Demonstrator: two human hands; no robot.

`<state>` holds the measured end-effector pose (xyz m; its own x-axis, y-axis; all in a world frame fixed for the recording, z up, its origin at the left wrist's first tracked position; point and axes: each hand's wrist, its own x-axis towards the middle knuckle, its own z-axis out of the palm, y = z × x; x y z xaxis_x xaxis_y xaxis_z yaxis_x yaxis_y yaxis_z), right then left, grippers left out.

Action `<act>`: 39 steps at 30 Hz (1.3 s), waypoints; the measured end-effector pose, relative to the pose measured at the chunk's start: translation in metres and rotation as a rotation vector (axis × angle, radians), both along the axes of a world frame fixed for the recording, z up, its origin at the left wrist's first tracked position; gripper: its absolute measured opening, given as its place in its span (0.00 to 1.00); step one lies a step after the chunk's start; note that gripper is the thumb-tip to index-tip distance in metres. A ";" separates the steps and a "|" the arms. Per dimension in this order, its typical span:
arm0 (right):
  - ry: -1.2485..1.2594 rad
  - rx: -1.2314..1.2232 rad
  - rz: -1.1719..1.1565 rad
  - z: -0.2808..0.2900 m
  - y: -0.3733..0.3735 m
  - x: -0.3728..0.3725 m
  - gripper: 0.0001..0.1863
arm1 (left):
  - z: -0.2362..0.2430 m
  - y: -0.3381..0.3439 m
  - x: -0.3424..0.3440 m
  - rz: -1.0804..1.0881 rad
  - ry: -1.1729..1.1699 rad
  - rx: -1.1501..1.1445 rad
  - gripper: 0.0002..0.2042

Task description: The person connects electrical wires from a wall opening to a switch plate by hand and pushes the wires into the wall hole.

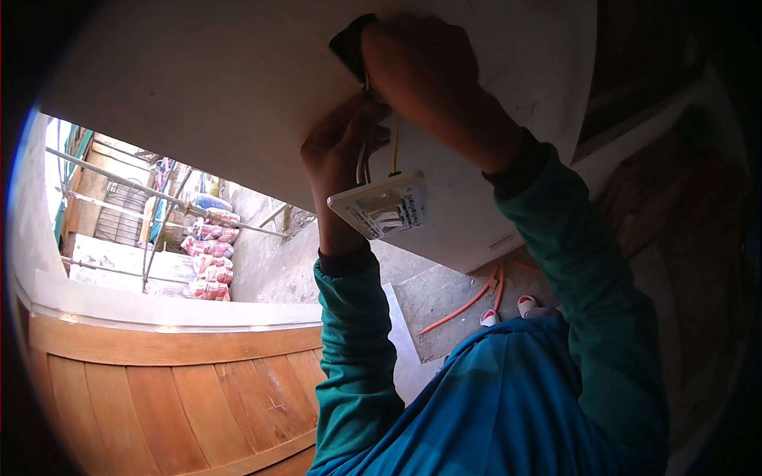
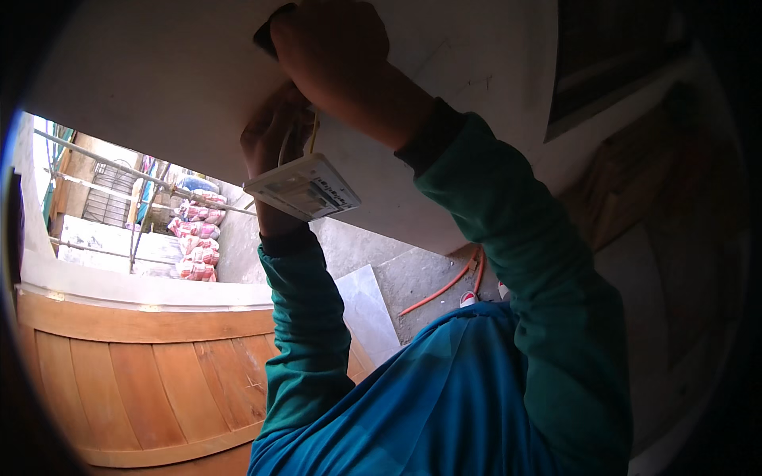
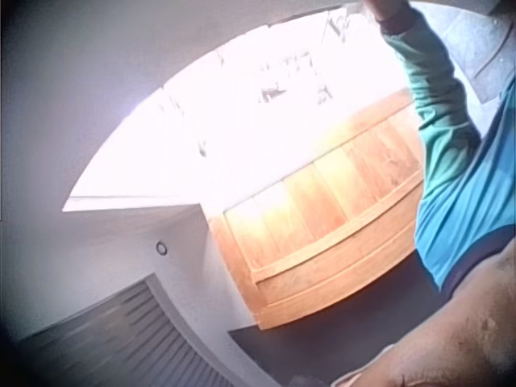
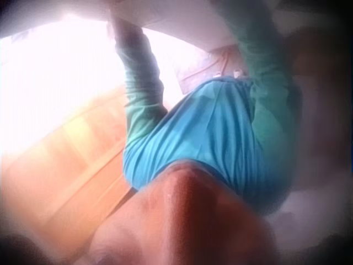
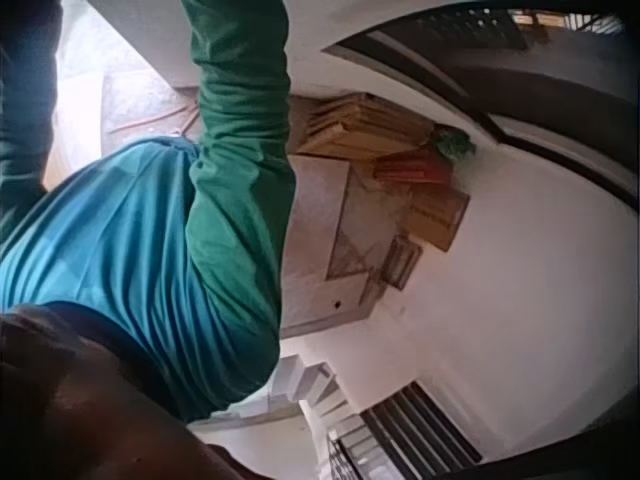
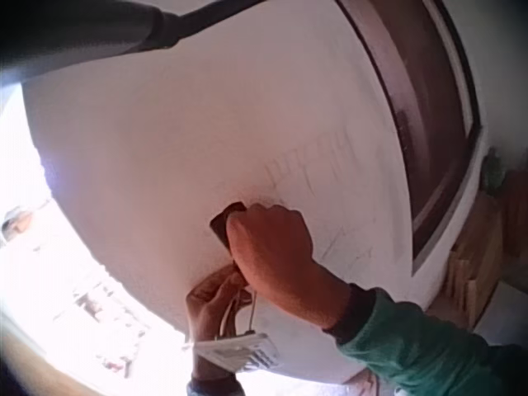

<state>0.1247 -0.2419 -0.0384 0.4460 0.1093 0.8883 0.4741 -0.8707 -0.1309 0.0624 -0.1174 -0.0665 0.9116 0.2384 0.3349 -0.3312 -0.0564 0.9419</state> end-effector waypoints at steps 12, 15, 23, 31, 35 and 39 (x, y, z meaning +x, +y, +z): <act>0.271 0.183 0.078 0.005 0.013 0.010 0.09 | -0.002 0.000 0.001 -0.133 -0.048 0.191 0.13; 0.308 0.247 0.026 0.006 0.018 0.011 0.10 | -0.005 0.001 -0.003 -0.187 -0.135 0.399 0.14; 0.247 0.049 0.129 0.001 0.007 0.031 0.11 | -0.014 -0.007 0.006 -0.296 0.049 0.045 0.13; 0.349 0.360 -0.055 0.014 0.014 0.020 0.11 | -0.016 -0.010 0.006 -0.583 -0.114 -0.117 0.14; 0.347 -0.076 0.269 0.011 -0.022 0.018 0.12 | -0.029 -0.013 0.026 -0.679 0.061 -0.433 0.14; 0.421 0.126 0.256 0.009 -0.040 -0.023 0.13 | -0.033 -0.019 0.025 -0.613 0.079 -0.416 0.14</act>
